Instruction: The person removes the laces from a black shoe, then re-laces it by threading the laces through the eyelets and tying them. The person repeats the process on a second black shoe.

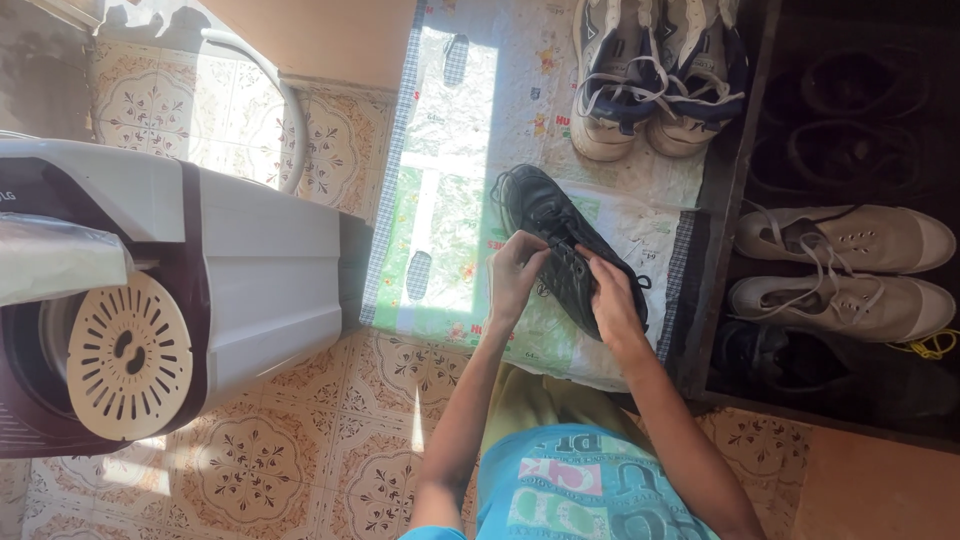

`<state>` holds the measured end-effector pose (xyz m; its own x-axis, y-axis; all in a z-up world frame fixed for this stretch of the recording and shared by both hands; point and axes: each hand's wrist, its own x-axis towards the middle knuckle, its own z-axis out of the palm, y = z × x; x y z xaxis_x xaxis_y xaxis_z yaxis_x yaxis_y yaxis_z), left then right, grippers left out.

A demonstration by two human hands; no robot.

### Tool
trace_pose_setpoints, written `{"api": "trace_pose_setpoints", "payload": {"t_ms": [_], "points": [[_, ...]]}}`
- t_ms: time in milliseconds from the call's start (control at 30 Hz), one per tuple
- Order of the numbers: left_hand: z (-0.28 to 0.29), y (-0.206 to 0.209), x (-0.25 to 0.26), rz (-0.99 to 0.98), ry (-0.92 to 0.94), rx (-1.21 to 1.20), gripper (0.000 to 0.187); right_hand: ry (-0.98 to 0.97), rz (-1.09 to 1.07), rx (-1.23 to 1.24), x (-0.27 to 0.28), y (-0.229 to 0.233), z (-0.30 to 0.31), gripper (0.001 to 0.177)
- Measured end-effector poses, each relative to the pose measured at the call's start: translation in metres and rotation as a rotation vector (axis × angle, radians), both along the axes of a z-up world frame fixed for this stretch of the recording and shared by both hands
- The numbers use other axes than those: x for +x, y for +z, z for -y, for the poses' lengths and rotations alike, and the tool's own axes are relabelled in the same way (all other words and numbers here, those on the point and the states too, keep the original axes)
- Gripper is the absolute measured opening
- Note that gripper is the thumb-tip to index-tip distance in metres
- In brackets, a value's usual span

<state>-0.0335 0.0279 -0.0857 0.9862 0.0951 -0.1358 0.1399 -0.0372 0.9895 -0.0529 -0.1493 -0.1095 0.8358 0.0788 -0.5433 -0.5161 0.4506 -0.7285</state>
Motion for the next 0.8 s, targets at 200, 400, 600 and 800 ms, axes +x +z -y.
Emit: {"api": "trace_pose_setpoints", "payload": {"t_ms": [200,400,600,800], "points": [[0.0,0.011,0.0,0.175,-0.041,0.336,0.028,-0.1,-0.206,0.215,0.017,-0.033,0.005,0.034],[0.006,0.013,0.002,0.275,-0.018,0.338,0.013,-0.061,-0.24,0.122,0.025,-0.056,0.001,0.028],[0.016,0.006,0.005,0.279,-0.045,0.438,0.01,0.0,-0.165,-0.037,0.022,-0.061,-0.002,0.023],[0.01,0.004,0.005,0.307,-0.012,0.355,0.015,0.157,0.049,-0.294,0.028,-0.067,0.002,0.021]]}}
